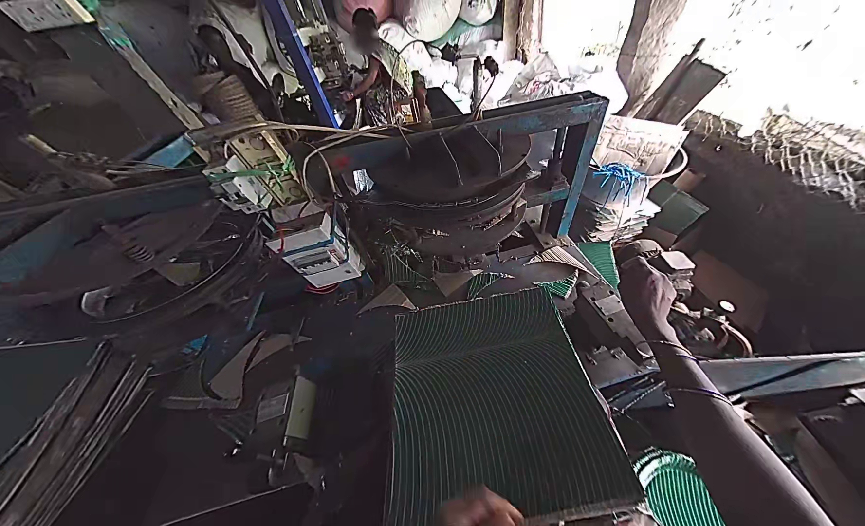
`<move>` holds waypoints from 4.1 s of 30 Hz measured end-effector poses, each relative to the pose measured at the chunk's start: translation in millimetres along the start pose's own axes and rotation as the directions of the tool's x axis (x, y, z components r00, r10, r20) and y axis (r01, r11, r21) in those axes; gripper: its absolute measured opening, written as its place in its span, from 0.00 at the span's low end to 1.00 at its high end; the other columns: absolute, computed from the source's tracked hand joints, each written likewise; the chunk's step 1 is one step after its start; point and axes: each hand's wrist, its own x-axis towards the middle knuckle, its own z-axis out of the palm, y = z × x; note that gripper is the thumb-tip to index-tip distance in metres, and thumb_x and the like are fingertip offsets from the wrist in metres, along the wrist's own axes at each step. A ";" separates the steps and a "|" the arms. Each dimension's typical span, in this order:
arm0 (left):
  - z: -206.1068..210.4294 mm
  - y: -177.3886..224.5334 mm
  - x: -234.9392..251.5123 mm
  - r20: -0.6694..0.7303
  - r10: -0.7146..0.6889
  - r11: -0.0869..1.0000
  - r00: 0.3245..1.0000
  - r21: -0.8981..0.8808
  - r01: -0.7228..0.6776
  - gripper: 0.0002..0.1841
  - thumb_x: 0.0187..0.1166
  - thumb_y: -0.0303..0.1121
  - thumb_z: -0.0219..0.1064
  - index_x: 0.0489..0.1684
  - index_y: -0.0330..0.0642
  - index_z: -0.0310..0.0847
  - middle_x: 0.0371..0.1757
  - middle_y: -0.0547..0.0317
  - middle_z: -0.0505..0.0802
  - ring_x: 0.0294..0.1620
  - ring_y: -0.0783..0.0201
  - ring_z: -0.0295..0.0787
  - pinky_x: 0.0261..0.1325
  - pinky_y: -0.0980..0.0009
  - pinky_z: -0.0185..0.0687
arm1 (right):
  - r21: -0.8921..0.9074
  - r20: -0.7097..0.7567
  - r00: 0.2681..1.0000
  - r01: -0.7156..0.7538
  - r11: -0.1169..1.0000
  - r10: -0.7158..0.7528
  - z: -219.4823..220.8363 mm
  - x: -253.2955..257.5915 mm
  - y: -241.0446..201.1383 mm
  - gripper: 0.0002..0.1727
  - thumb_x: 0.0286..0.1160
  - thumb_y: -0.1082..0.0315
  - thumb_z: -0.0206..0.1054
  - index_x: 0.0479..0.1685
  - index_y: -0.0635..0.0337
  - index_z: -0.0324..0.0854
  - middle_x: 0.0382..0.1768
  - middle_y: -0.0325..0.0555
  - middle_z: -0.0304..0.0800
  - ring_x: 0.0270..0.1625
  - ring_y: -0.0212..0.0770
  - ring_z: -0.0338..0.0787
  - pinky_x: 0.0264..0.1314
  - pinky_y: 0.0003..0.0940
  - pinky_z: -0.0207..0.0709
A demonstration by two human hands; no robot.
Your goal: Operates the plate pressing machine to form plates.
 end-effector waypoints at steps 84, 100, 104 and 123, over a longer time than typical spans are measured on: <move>-73.9 -8.6 -65.6 -0.795 -0.181 0.982 0.579 -0.181 0.057 0.19 0.79 0.21 0.61 0.68 0.27 0.73 0.55 0.58 0.93 0.49 0.74 0.92 0.55 0.76 0.89 | 0.575 0.609 0.478 0.282 0.768 -0.632 3.6 -129.7 -76.2 0.13 0.78 0.66 0.72 0.54 0.66 0.87 0.48 0.58 0.91 0.49 0.52 0.91 0.58 0.55 0.82; -55.1 20.7 -27.8 -0.744 -0.105 0.988 0.659 -0.154 -0.017 0.68 0.56 0.54 0.83 0.94 0.34 0.32 0.86 0.41 0.69 0.79 0.59 0.77 0.73 0.64 0.83 | 0.863 0.013 0.910 0.199 0.464 -0.414 -39.4 -182.5 -90.6 0.20 0.84 0.69 0.63 0.71 0.67 0.75 0.58 0.48 0.89 0.57 0.29 0.89 0.63 0.32 0.85; 7.7 23.7 -0.3 -0.583 -0.270 0.902 0.767 -0.432 -0.011 0.49 0.62 0.45 0.83 0.79 0.28 0.58 0.65 0.57 0.86 0.65 0.71 0.85 0.70 0.71 0.83 | 0.905 -0.012 0.977 0.100 0.414 -0.211 -36.7 -214.4 -89.4 0.15 0.83 0.71 0.63 0.64 0.66 0.76 0.52 0.42 0.88 0.54 0.27 0.88 0.59 0.31 0.85; -117.9 84.7 10.6 -0.457 0.136 0.881 0.879 0.461 0.103 0.38 0.78 0.56 0.67 0.84 0.45 0.66 0.63 0.57 0.91 0.58 0.64 0.91 0.59 0.61 0.88 | 0.817 0.224 0.423 0.409 0.406 -0.878 -102.1 -171.6 -79.6 0.11 0.79 0.66 0.68 0.56 0.56 0.89 0.50 0.32 0.94 0.52 0.17 0.89 0.59 0.19 0.83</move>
